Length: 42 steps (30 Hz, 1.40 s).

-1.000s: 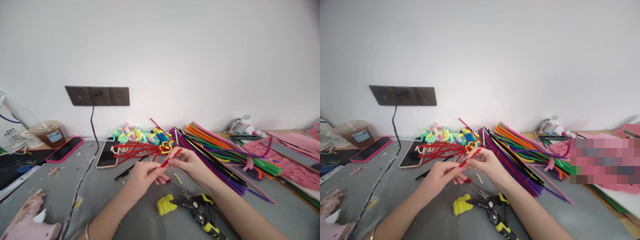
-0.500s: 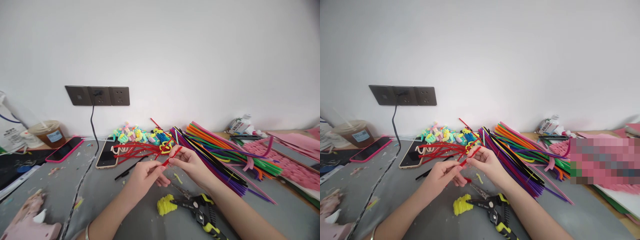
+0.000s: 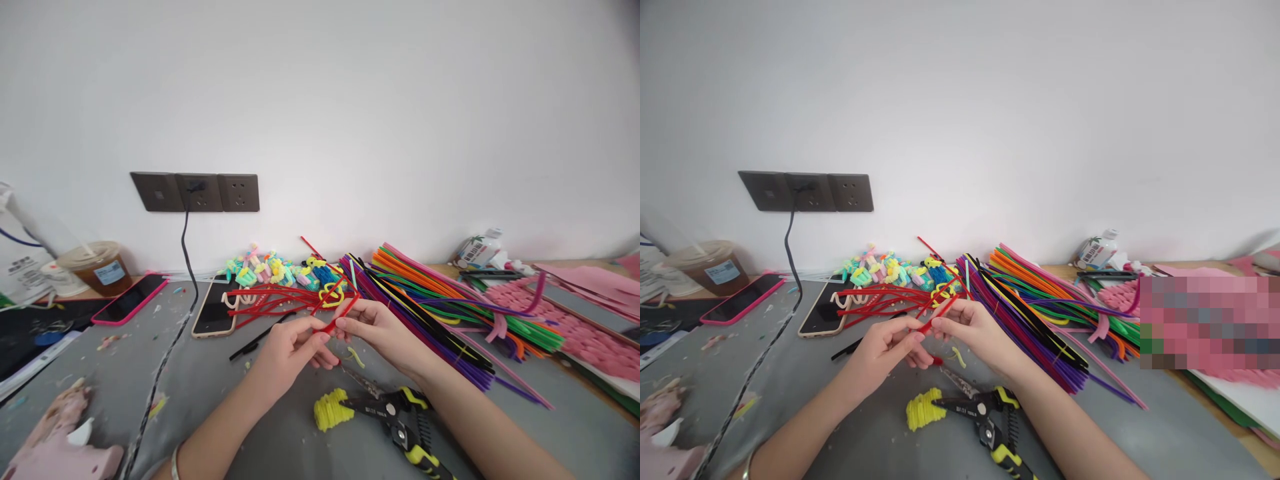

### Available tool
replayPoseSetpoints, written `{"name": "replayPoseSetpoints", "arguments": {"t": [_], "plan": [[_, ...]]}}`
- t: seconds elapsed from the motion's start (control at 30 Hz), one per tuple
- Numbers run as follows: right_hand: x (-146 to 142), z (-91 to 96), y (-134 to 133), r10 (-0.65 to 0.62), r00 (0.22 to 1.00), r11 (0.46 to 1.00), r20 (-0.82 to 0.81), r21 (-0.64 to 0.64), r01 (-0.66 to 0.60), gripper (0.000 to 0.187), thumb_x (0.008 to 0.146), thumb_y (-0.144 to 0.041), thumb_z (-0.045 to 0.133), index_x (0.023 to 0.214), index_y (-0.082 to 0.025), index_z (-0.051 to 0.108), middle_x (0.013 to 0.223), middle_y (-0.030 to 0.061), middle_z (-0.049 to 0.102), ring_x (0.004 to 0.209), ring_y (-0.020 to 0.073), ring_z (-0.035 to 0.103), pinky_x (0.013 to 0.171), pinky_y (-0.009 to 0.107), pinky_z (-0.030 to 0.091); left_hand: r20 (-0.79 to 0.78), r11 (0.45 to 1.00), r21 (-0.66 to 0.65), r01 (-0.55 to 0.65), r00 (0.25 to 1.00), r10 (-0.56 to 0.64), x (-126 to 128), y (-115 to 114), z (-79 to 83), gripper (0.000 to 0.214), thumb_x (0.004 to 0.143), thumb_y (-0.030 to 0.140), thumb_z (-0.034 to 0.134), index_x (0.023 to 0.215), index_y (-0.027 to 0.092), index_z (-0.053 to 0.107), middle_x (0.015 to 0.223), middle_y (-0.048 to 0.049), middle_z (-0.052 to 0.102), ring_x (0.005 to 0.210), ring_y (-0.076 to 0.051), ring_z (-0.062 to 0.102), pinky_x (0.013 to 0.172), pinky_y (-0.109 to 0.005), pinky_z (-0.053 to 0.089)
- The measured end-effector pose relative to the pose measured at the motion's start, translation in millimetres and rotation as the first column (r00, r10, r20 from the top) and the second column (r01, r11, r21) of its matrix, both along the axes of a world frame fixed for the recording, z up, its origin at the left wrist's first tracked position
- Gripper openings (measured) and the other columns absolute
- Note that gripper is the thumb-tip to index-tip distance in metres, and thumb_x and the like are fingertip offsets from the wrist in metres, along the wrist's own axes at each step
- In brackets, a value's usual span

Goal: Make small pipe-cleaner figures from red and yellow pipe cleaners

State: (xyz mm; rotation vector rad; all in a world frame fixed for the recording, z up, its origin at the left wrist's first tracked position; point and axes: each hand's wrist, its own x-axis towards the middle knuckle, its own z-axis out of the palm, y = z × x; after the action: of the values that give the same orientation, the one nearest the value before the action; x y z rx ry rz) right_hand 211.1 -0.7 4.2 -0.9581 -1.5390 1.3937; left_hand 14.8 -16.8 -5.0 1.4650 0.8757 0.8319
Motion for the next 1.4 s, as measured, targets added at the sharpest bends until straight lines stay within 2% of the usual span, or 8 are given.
{"name": "replayPoseSetpoints", "arguments": {"t": [0.13,0.23,0.3,0.4,0.73,1.0,1.2,1.4], "plan": [[0.0,0.6,-1.2,-0.204,0.979,0.952,0.029,0.240,0.191,0.018,0.085,-0.034,0.070,0.079,-0.017,0.069,0.070,0.0027,0.068,0.064,0.0151,0.061,0.061,0.027,0.049,0.060,0.992,-0.075,-0.105,0.992,0.109,0.9,4.2,-2.2,0.044,0.081,0.055,0.066,0.094,0.013,0.065,0.080,-0.0116,0.078,0.070,-0.020,0.074,0.065,-0.026,0.057],[2.0,1.8,-3.8,-0.368,0.930,0.713,-0.010,0.639,0.289,0.004,0.087,-0.020,0.067,0.084,-0.020,0.069,0.078,0.0044,0.069,0.074,0.0180,0.063,0.068,0.031,0.050,0.085,0.973,-0.166,-0.161,0.981,0.176,1.1,5.2,-0.6,0.050,0.071,0.058,0.074,0.089,0.011,0.068,0.081,-0.0130,0.078,0.070,-0.020,0.073,0.063,-0.025,0.056],[3.0,2.8,-6.3,-0.399,0.917,0.544,0.024,0.811,0.215,0.010,0.087,-0.011,0.065,0.088,-0.021,0.070,0.082,0.0053,0.067,0.078,0.0184,0.062,0.070,0.033,0.050,0.114,0.956,-0.254,-0.144,0.977,0.178,1.5,3.9,2.5,0.052,0.069,0.058,0.076,0.088,0.010,0.071,0.084,-0.0138,0.078,0.070,-0.020,0.073,0.063,-0.025,0.056],[1.6,3.6,-9.4,-0.338,0.927,0.459,0.165,0.889,0.009,0.014,0.087,-0.008,0.064,0.091,-0.020,0.069,0.085,0.0060,0.062,0.078,0.0177,0.060,0.067,0.032,0.049,0.207,0.945,-0.316,-0.086,0.966,0.157,2.3,1.2,6.6,0.047,0.071,0.054,0.077,0.089,0.011,0.074,0.087,-0.0128,0.078,0.072,-0.019,0.074,0.067,-0.024,0.057],[-3.5,5.8,-11.3,-0.214,0.943,0.492,0.256,0.862,-0.122,0.010,0.089,-0.012,0.064,0.095,-0.019,0.068,0.091,0.0068,0.061,0.085,0.0178,0.061,0.073,0.032,0.051,0.353,0.939,-0.340,-0.060,0.917,0.187,1.9,2.0,-0.6,0.031,0.069,0.038,0.084,0.087,0.012,0.079,0.074,-0.0078,0.076,0.065,-0.012,0.069,0.066,-0.020,0.056],[-4.8,4.0,-12.2,-0.167,0.962,0.541,0.215,0.836,-0.093,0.006,0.088,-0.014,0.067,0.091,-0.019,0.070,0.090,0.0064,0.060,0.082,0.0171,0.062,0.071,0.030,0.052,0.369,0.937,-0.347,-0.050,0.911,0.186,2.3,1.9,1.0,0.029,0.066,0.037,0.086,0.078,0.013,0.077,0.072,-0.0056,0.074,0.065,-0.011,0.066,0.067,-0.021,0.055],[-8.3,3.8,-14.9,-0.119,0.983,0.637,0.136,0.770,-0.029,0.013,0.087,-0.009,0.064,0.089,-0.021,0.070,0.093,0.0069,0.062,0.085,0.0176,0.063,0.069,0.030,0.054,0.371,0.953,-0.292,-0.085,0.908,0.195,2.9,0.3,-1.9,0.028,0.068,0.039,0.084,0.075,0.014,0.074,0.069,-0.0021,0.070,0.062,-0.009,0.060,0.062,-0.019,0.051],[-5.0,3.6,-11.7,-0.138,0.978,0.622,0.157,0.782,-0.038,0.015,0.088,-0.009,0.063,0.092,-0.020,0.071,0.097,0.0082,0.063,0.089,0.0184,0.063,0.074,0.031,0.054,0.302,0.959,-0.235,-0.157,0.926,0.226,3.0,1.3,2.5,0.034,0.067,0.045,0.083,0.069,0.013,0.070,0.063,-0.0012,0.067,0.058,-0.009,0.056,0.054,-0.019,0.047]]}}
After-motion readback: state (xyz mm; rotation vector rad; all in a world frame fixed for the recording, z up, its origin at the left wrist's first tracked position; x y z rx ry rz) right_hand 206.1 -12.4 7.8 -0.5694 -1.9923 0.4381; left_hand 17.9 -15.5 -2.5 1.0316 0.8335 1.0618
